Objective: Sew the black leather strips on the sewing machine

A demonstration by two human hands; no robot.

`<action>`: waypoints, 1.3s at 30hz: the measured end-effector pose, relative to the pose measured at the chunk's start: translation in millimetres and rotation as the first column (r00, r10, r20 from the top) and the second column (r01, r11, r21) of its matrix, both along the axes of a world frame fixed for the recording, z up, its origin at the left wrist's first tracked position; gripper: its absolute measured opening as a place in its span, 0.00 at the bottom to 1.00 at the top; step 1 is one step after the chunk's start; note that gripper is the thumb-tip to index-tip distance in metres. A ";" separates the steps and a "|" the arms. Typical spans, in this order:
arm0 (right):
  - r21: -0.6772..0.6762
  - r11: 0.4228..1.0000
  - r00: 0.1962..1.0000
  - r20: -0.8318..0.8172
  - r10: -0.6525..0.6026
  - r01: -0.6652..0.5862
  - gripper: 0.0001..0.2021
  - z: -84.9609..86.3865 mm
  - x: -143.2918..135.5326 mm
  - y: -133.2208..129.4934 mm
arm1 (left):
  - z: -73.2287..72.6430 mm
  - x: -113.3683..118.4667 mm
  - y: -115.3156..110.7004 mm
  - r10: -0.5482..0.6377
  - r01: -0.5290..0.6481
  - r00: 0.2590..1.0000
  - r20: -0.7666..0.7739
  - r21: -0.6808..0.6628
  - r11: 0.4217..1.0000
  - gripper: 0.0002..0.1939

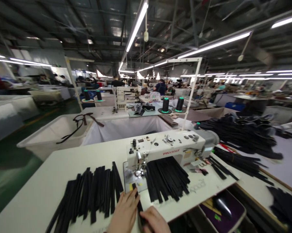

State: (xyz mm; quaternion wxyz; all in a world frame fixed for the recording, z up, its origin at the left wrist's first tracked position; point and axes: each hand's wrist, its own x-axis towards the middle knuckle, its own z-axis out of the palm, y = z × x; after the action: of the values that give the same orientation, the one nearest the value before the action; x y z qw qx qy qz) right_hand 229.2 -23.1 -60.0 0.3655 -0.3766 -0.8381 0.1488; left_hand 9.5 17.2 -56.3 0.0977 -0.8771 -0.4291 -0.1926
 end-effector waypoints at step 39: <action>0.207 0.978 0.984 0.175 -0.045 0.008 0.16 3.6 6.4 34.6 | 25.5 6.5 42.2 0.122 -0.132 0.991 -0.054 -0.245 0.961 0.24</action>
State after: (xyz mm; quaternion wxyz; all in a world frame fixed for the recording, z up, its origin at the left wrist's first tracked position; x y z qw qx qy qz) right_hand 235.6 11.5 -56.4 0.3279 -0.3598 -0.8733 0.0223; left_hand 15.9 59.4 -30.8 0.0076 -0.8565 -0.5033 -0.1142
